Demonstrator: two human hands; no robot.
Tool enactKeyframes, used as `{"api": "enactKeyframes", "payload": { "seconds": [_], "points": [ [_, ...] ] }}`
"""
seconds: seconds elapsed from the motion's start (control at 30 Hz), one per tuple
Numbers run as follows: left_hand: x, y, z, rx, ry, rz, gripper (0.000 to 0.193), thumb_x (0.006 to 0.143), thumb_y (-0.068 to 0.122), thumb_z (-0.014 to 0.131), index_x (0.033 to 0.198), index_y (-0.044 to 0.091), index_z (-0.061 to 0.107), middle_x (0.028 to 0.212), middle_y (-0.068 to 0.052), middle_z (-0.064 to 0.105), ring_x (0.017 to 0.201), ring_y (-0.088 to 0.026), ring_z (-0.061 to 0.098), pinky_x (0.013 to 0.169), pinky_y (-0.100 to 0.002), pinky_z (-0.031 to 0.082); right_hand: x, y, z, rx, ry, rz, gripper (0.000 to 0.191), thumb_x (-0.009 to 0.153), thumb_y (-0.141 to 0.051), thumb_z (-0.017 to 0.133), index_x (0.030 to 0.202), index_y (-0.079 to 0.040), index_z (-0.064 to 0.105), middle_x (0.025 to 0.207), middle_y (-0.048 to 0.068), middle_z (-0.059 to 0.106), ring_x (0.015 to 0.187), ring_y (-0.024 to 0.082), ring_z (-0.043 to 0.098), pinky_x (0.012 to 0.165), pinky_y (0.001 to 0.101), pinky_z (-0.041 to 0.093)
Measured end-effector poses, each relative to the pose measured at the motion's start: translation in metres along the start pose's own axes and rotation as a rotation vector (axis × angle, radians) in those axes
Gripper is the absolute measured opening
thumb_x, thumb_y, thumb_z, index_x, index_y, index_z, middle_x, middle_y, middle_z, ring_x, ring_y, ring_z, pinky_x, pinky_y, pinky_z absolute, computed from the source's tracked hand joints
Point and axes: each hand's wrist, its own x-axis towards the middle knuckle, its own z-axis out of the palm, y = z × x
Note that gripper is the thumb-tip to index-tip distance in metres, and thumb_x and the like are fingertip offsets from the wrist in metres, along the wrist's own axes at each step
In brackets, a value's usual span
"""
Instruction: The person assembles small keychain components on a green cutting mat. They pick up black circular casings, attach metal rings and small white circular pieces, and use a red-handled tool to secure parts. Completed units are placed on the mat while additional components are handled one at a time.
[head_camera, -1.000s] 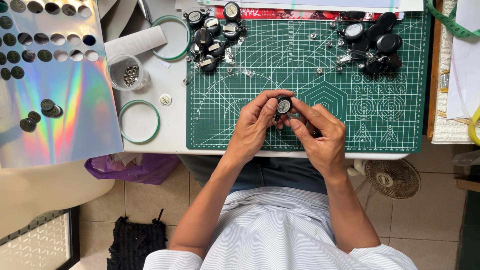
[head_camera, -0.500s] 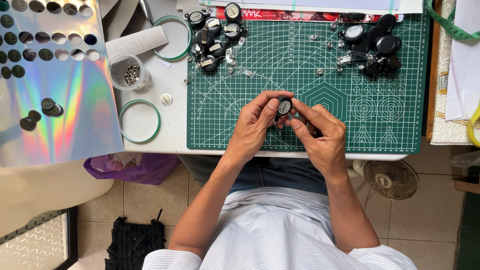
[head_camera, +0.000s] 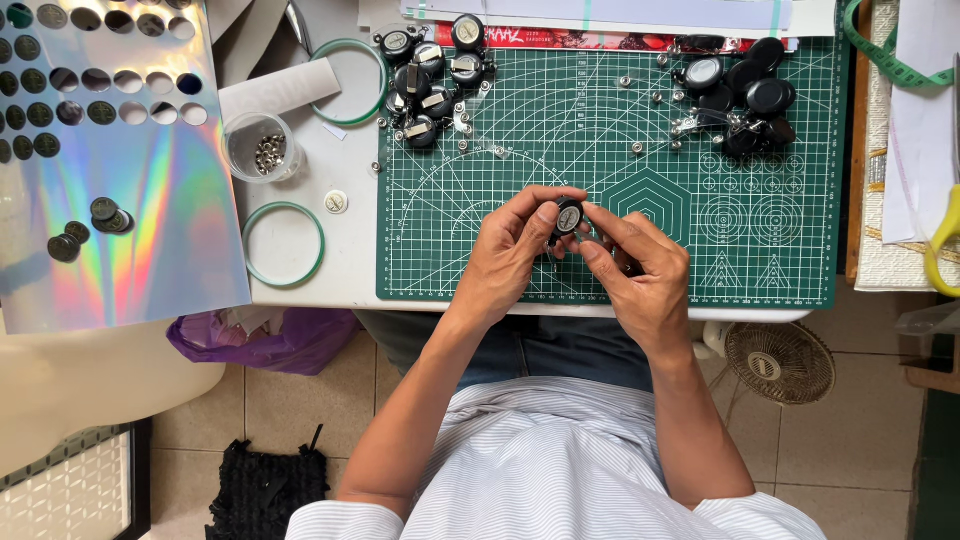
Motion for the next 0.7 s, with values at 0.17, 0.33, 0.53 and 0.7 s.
{"api": "enactKeyframes", "payload": {
  "seconds": [0.17, 0.33, 0.53, 0.7],
  "points": [
    [-0.0001, 0.0007, -0.0005, 0.002, -0.003, 0.001, 0.042, 0.108, 0.039, 0.055, 0.127, 0.003, 0.066, 0.098, -0.002, 0.069, 0.088, -0.009, 0.064, 0.078, -0.023, 0.056, 0.0004, -0.0029, -0.0013, -0.004, -0.002, 0.012, 0.035, 0.095, -0.012, 0.077, 0.130, -0.009, 0.071, 0.083, -0.001, 0.062, 0.061, 0.002, 0.049, 0.050, 0.0200, 0.038],
    [0.0005, 0.0009, -0.0007, 0.001, -0.004, 0.002, 0.042, 0.109, 0.039, 0.055, 0.128, 0.003, 0.066, 0.097, -0.001, 0.068, 0.087, -0.008, 0.064, 0.078, -0.023, 0.055, 0.0001, -0.0026, -0.0008, 0.002, 0.001, 0.030, 0.035, 0.094, -0.012, 0.077, 0.129, -0.009, 0.071, 0.082, -0.002, 0.062, 0.060, 0.002, 0.049, 0.049, 0.0203, 0.038],
    [-0.0003, 0.0013, -0.0009, -0.009, -0.004, 0.001, 0.041, 0.108, 0.038, 0.056, 0.127, 0.003, 0.067, 0.097, -0.002, 0.067, 0.088, -0.008, 0.063, 0.078, -0.023, 0.055, -0.0007, -0.0015, -0.0010, -0.015, 0.005, -0.009, 0.034, 0.096, -0.013, 0.077, 0.129, -0.008, 0.071, 0.084, -0.001, 0.062, 0.065, 0.003, 0.051, 0.053, 0.0201, 0.040],
    [0.0003, 0.0001, -0.0008, 0.002, -0.001, -0.006, 0.041, 0.108, 0.038, 0.056, 0.126, 0.004, 0.067, 0.096, -0.001, 0.068, 0.086, -0.008, 0.064, 0.077, -0.023, 0.056, 0.0000, 0.0001, 0.0001, 0.010, 0.008, 0.017, 0.034, 0.095, -0.016, 0.076, 0.127, -0.008, 0.071, 0.084, -0.001, 0.065, 0.063, 0.003, 0.053, 0.051, 0.0198, 0.041]
  ]
}}
